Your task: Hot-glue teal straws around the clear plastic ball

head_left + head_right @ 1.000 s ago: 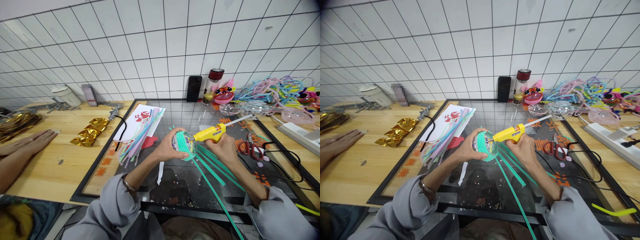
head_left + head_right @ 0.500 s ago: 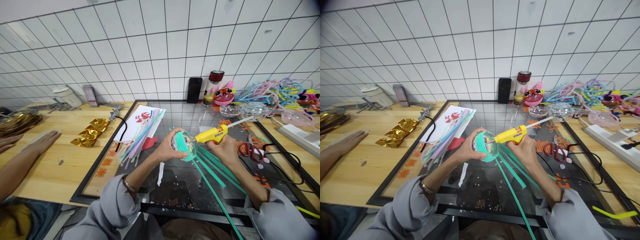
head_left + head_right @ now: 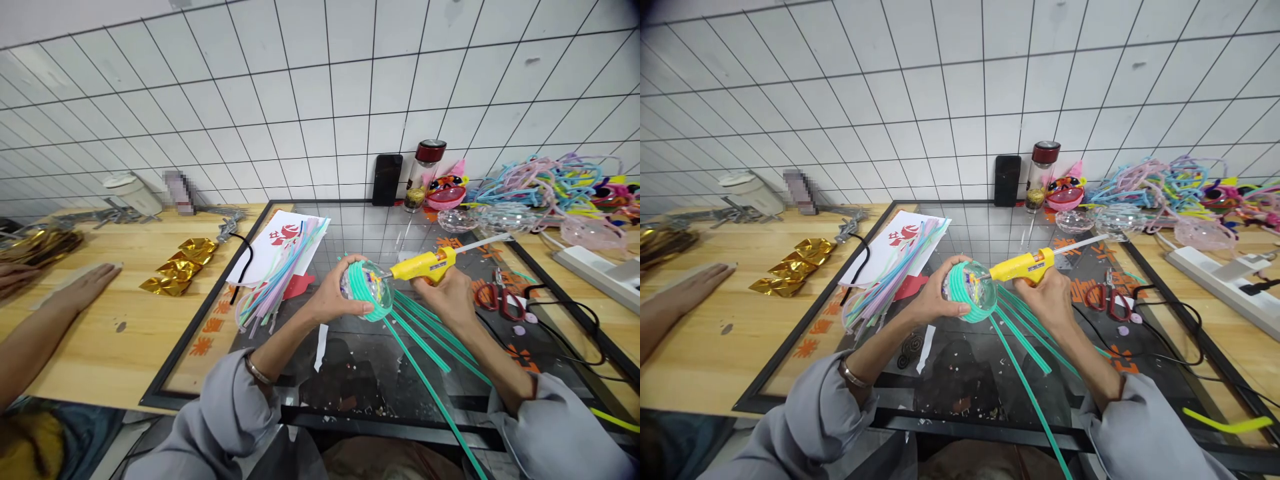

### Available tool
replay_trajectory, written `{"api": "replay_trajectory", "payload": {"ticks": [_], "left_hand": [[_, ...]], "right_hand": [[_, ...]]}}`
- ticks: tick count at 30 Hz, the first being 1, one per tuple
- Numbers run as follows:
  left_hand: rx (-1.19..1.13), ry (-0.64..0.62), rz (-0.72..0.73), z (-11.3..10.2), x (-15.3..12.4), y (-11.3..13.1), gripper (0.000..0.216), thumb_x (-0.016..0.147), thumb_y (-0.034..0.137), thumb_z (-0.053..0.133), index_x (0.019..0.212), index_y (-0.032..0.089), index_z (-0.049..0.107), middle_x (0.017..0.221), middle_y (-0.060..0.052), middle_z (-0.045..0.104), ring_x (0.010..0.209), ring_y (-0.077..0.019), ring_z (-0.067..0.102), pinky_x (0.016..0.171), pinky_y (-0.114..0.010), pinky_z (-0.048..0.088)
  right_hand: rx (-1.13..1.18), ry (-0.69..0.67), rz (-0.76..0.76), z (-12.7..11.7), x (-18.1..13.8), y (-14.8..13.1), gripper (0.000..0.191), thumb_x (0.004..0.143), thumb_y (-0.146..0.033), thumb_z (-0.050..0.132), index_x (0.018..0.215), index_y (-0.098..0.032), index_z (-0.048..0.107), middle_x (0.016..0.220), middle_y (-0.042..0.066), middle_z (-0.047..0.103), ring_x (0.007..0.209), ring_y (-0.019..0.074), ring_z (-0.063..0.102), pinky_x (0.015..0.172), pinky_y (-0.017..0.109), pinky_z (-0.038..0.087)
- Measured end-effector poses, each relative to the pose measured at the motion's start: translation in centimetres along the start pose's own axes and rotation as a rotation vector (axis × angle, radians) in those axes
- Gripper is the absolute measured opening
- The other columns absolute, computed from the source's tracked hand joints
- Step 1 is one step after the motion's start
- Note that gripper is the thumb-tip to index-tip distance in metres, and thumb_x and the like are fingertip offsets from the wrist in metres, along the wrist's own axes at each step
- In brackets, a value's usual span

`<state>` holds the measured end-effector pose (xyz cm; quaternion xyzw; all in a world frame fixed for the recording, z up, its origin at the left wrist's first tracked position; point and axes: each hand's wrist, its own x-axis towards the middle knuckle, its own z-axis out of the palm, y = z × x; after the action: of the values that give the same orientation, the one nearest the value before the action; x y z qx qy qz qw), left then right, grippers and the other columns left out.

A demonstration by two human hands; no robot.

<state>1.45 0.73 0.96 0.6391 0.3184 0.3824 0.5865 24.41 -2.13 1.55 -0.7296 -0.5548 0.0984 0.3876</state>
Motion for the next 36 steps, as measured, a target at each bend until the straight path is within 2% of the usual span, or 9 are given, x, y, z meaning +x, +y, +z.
{"api": "replay_trajectory", "payload": {"ticks": [6, 23, 28, 36], "left_hand": [[-0.003, 0.006, 0.008, -0.08, 0.02, -0.25, 0.084, 0.049, 0.033, 0.089, 0.121, 0.02, 0.047, 0.112, -0.006, 0.056, 0.095, -0.0199, 0.058, 0.085, -0.031, 0.049], [-0.041, 0.016, 0.012, -0.2, 0.11, -0.63, 0.085, 0.049, 0.032, 0.09, 0.121, 0.02, 0.047, 0.11, -0.005, 0.057, 0.093, -0.0193, 0.059, 0.083, -0.03, 0.048], [-0.037, 0.024, 0.007, -0.19, 0.12, -0.57, 0.086, 0.048, 0.033, 0.091, 0.122, 0.02, 0.047, 0.111, -0.005, 0.058, 0.094, -0.0201, 0.058, 0.084, -0.03, 0.049], [-0.031, 0.021, 0.014, -0.22, 0.15, -0.64, 0.086, 0.049, 0.033, 0.09, 0.122, 0.02, 0.047, 0.111, -0.005, 0.058, 0.092, -0.0196, 0.059, 0.084, -0.031, 0.049]], "right_hand": [[-0.009, -0.034, 0.006, 0.19, -0.02, 0.27, 0.027, 0.06, -0.05, 0.051, 0.061, -0.023, 0.049, 0.051, 0.002, 0.054, 0.053, 0.0214, 0.057, 0.052, 0.031, 0.038], [-0.004, -0.026, 0.008, 0.33, -0.04, 0.34, 0.026, 0.059, -0.05, 0.051, 0.059, -0.024, 0.048, 0.05, 0.003, 0.054, 0.05, 0.0216, 0.055, 0.051, 0.033, 0.038], [0.009, -0.034, 0.001, 0.27, -0.1, 0.28, 0.027, 0.06, -0.051, 0.051, 0.058, -0.024, 0.049, 0.049, 0.003, 0.052, 0.049, 0.0202, 0.053, 0.051, 0.033, 0.037], [-0.015, -0.022, -0.024, 0.02, -0.12, -0.14, 0.028, 0.059, -0.051, 0.049, 0.052, -0.025, 0.04, 0.044, 0.0, 0.042, 0.044, 0.0156, 0.043, 0.047, 0.031, 0.032]]}}
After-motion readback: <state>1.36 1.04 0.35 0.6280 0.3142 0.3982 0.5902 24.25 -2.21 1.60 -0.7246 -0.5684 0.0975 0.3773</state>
